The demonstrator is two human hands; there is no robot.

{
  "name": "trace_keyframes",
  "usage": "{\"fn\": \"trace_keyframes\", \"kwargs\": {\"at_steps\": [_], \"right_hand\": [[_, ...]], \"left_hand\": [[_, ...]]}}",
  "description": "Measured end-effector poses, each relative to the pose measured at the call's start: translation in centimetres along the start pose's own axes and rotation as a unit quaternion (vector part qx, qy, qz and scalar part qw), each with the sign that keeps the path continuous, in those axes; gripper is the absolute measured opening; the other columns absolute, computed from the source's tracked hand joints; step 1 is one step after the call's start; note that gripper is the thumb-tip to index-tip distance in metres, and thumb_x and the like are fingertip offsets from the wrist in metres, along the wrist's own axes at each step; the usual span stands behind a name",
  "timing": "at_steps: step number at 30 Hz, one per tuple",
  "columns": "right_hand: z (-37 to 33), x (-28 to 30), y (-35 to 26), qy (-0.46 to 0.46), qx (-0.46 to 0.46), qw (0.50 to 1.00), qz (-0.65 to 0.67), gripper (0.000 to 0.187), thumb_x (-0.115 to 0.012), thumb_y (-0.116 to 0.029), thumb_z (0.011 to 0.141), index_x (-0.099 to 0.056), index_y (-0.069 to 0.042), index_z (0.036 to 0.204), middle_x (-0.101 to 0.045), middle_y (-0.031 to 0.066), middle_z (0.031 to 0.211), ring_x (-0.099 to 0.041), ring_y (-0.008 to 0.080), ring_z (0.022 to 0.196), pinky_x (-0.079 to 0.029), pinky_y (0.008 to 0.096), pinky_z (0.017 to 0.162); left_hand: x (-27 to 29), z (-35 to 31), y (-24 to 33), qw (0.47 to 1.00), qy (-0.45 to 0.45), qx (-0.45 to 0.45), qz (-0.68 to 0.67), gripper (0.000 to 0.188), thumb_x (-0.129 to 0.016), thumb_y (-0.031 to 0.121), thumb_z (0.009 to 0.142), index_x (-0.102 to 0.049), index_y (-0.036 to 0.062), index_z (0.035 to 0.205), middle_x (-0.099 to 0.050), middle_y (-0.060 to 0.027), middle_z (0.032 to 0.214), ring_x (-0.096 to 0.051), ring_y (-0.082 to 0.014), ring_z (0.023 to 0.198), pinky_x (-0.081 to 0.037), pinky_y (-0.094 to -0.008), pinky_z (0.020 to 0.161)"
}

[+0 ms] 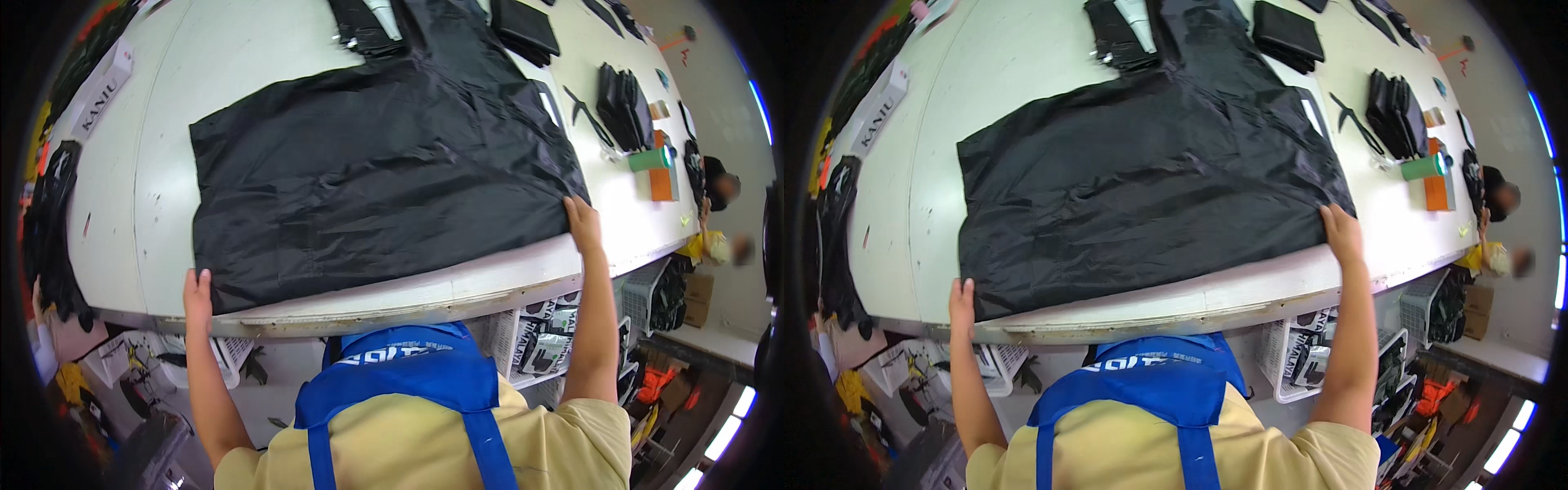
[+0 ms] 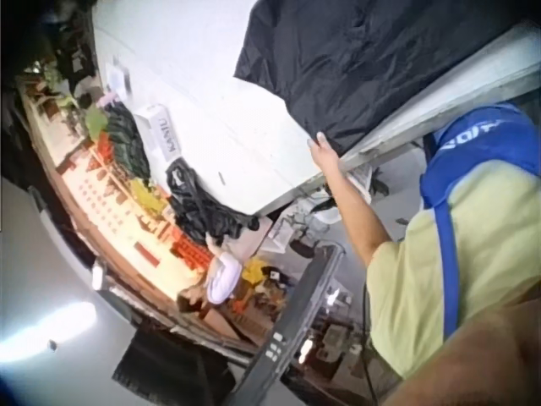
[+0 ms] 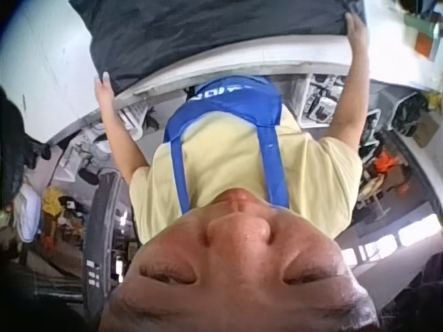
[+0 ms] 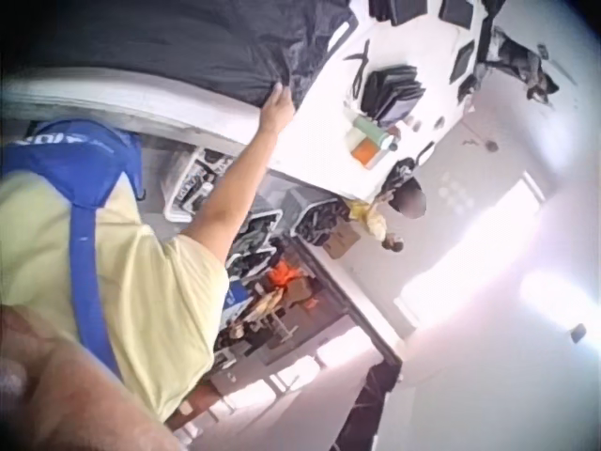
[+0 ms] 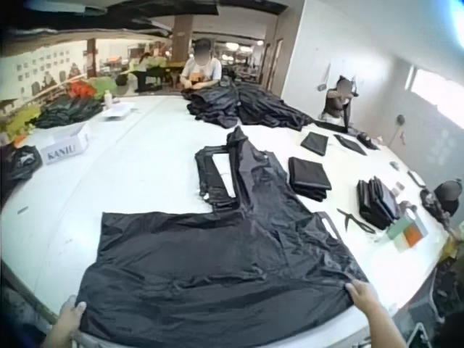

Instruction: The person trims loose threads and edges from black fabric pieces using a small blade. They repeatedly unfold, smooth, and fold the fabric on a white table, stacking finished pieces and placing some into a nearby basket.

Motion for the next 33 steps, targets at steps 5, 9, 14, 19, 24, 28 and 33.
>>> {"fn": "trace_keyframes", "kwargs": {"at_steps": [5, 9, 14, 19, 24, 28, 33], "right_hand": [[-3.3, -3.0, 3.8, -0.153, 0.027, 0.981, -0.113, 0.034, -0.061, -0.034, 0.089, -0.062, -0.001, 0.082, -0.061, 0.0223, 0.074, -0.060, 0.0402, 0.073, -0.047, 0.0439, 0.066], [-0.5, -3.6, -1.5, -0.092, 0.047, 0.994, -0.041, 0.024, -0.066, -0.027, 0.084, -0.065, -0.005, 0.092, -0.064, 0.0130, 0.088, -0.061, 0.0313, 0.081, -0.048, 0.0409, 0.075], [8.8, -8.6, -13.6, 0.041, 0.253, 0.963, -0.081, 0.042, -0.061, -0.027, 0.088, -0.055, -0.017, 0.128, -0.051, 0.0105, 0.133, -0.045, 0.0311, 0.125, -0.033, 0.0448, 0.104], [21.4, -14.7, -14.9, 0.070, 0.204, 0.956, -0.201, 0.053, -0.047, -0.043, 0.094, -0.039, -0.022, 0.143, -0.033, 0.0076, 0.151, -0.028, 0.0291, 0.140, -0.021, 0.0519, 0.112], [26.5, -13.5, -11.6, 0.019, 0.100, 0.983, -0.153, 0.059, -0.054, -0.047, 0.090, -0.046, -0.013, 0.137, -0.047, 0.0118, 0.140, -0.042, 0.0302, 0.130, -0.032, 0.0478, 0.106], [37.0, -12.1, -14.5, 0.168, 0.125, 0.978, -0.005, 0.075, -0.060, -0.052, 0.084, -0.044, -0.002, 0.137, -0.053, 0.0228, 0.131, -0.049, 0.0368, 0.123, -0.038, 0.0417, 0.102], [48.1, -14.3, -17.4, 0.022, -0.020, 0.998, 0.062, 0.088, -0.070, -0.059, 0.071, -0.051, 0.006, 0.129, -0.054, 0.0239, 0.130, -0.053, 0.0359, 0.121, -0.041, 0.0367, 0.101]], "left_hand": [[-0.9, -3.3, -3.2, 0.969, -0.135, 0.069, 0.198, 0.035, -0.058, 0.031, 0.091, -0.052, -0.0030, 0.096, -0.057, -0.0245, 0.090, -0.055, -0.0348, 0.086, -0.044, -0.0390, 0.079], [2.1, -1.6, 1.5, 0.974, -0.025, 0.026, 0.225, 0.033, -0.065, 0.024, 0.086, -0.054, -0.0014, 0.104, -0.060, -0.0222, 0.105, -0.058, -0.0366, 0.097, -0.045, -0.0408, 0.086], [-3.9, 7.6, 14.7, 0.922, 0.043, -0.326, 0.202, 0.045, -0.058, 0.022, 0.091, -0.049, 0.0103, 0.133, -0.046, -0.0168, 0.138, -0.042, -0.0350, 0.128, -0.034, -0.0413, 0.106], [-8.2, 15.9, 13.7, 0.884, 0.034, -0.210, 0.416, 0.052, -0.045, 0.040, 0.096, -0.035, 0.0288, 0.145, -0.019, -0.0054, 0.157, -0.016, -0.0355, 0.143, -0.010, -0.0528, 0.115], [-8.5, 16.1, 13.2, 0.872, 0.082, -0.237, 0.420, 0.054, -0.050, 0.037, 0.093, -0.038, 0.0249, 0.144, -0.022, -0.0074, 0.155, -0.018, -0.0361, 0.142, -0.012, -0.0538, 0.114], [-13.4, 13.5, 23.1, 0.885, 0.109, -0.382, 0.242, 0.052, -0.069, 0.015, 0.075, -0.054, 0.0083, 0.124, -0.050, -0.0138, 0.128, -0.046, -0.0343, 0.117, -0.035, -0.0475, 0.100], [-28.7, 8.4, 36.3, 0.807, -0.154, -0.570, -0.019, 0.044, -0.068, 0.019, 0.080, -0.056, 0.0040, 0.120, -0.059, -0.0140, 0.116, -0.055, -0.0314, 0.109, -0.044, -0.0413, 0.095]]}}
Point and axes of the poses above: each hand's wrist, its own z-axis towards the middle knuckle, its own x-axis out of the back of the hand, y = z × x, the point moved 4 cm from there along z, towards the middle knuckle
